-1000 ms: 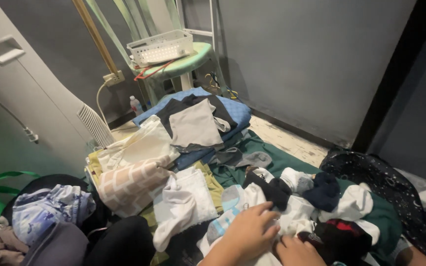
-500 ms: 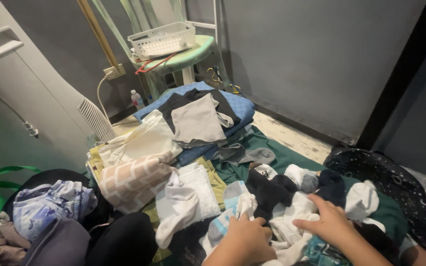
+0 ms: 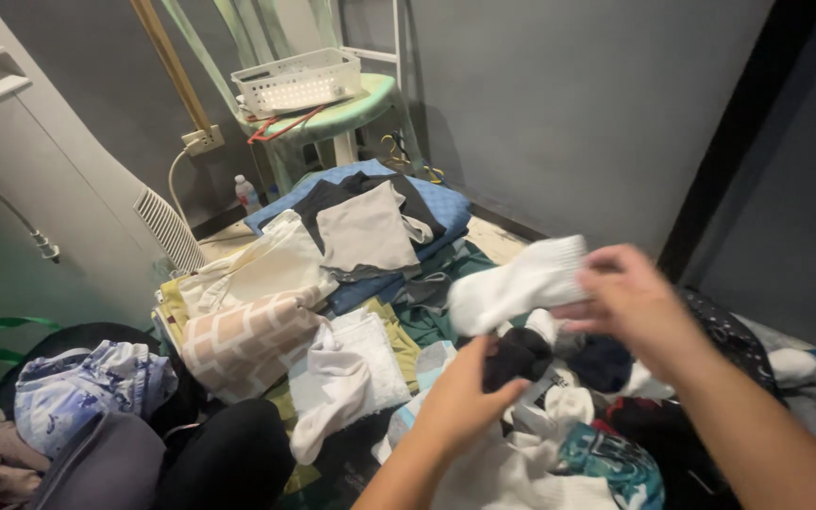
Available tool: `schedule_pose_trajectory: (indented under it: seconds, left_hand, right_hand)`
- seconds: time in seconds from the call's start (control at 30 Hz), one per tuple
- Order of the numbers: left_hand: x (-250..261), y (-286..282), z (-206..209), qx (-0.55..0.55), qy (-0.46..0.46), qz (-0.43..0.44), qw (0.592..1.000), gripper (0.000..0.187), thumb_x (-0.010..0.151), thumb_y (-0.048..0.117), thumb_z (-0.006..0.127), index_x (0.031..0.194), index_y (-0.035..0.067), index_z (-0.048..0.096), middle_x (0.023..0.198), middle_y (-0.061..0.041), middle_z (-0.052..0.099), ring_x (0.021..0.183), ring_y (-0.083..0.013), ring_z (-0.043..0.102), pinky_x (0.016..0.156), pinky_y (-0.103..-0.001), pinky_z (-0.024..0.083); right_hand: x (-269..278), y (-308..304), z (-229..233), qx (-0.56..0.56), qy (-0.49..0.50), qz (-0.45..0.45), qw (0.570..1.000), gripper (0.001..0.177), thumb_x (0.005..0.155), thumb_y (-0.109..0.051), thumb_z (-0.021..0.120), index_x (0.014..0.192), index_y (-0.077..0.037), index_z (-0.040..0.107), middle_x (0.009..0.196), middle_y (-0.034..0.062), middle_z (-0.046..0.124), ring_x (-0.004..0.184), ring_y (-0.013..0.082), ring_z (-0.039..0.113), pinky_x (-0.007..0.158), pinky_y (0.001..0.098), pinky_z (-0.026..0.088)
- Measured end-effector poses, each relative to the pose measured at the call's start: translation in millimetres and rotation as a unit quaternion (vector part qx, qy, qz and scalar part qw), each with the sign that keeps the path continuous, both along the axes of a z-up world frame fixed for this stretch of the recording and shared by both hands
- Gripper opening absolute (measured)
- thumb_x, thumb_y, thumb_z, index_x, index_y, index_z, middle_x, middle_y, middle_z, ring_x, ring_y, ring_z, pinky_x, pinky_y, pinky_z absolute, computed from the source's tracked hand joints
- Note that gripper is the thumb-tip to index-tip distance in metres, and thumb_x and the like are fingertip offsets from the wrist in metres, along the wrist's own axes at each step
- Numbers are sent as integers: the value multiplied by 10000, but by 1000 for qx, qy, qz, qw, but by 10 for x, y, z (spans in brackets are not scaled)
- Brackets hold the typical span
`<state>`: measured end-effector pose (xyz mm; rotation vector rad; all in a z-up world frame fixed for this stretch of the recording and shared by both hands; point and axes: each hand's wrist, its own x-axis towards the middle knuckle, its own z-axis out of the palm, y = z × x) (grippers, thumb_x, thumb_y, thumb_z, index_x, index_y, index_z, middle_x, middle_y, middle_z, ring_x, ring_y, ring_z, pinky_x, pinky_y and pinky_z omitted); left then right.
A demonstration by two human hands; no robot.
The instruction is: Folding various items of laundry including socks and shirts while sitting on the floor.
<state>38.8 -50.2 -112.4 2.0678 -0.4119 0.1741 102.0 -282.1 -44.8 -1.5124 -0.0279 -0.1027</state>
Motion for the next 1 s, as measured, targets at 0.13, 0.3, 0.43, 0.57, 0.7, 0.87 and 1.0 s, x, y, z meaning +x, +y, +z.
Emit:
schedule_pose_trajectory:
  seconds: [0.13,0.3,0.43,0.57,0.7,0.87,1.0]
  left_hand:
    - [-15,43,-154,139,107,17,984,405,845,344,711,1147,76,687,1165,-158,695,1096,-345,665,939,-423,522]
    - [-13,33,-483,236,16,-63,969,349,791,197,680,1127,129,748,1203,-130,702,1131,-345,646,964,-438,502]
    - [-5,-2,-593,160,-68,-151,973,676,725,139,689,1392,135,583,1318,-137,660,1210,-352,624,1000,-452,477]
    - [-248,-80,30,209,94,-161,960,890,736,363,786,1536,215,426,1326,-155,628,1200,-358,607,1050,-471,422]
    - [-299,-137,51,367,144,-148,907,744,731,517,797,1365,206,563,1211,-166,681,1147,-360,633,1030,-496,406]
    - [-20,-39,-461,284,57,-86,953,250,863,351,657,990,171,775,1057,-156,721,1010,-357,683,877,-473,510]
    - [20,91,-303,155,18,-69,985,181,855,263,652,932,142,763,1020,-138,703,966,-350,676,828,-450,532]
  right_hand:
    - [331,-164,-1336,-231,107,88,963,574,860,-283,771,1316,-89,482,1150,196,703,860,300,718,705,414,586]
    - [203,-619,-2549,-496,-184,216,820,677,670,-347,1027,1230,-122,720,1062,166,663,988,329,647,798,416,550]
    - [201,-549,-1941,-349,36,119,929,170,761,-191,803,894,-85,798,843,64,752,756,198,720,716,377,597]
    - [26,-497,-842,-301,-22,-22,953,153,828,-174,759,953,-87,744,889,108,749,810,235,723,724,412,607]
    - [79,-594,-997,-502,-168,-38,847,321,727,-224,858,1031,-152,783,1105,83,709,988,240,682,871,382,543]
    - [-142,-496,-1769,-415,-155,126,888,440,815,-66,664,1238,-163,739,1211,41,731,1106,225,656,975,323,543]
    - [-386,-227,-1816,-211,100,271,934,558,803,-148,742,1350,-128,634,1135,61,730,979,192,676,838,335,567]
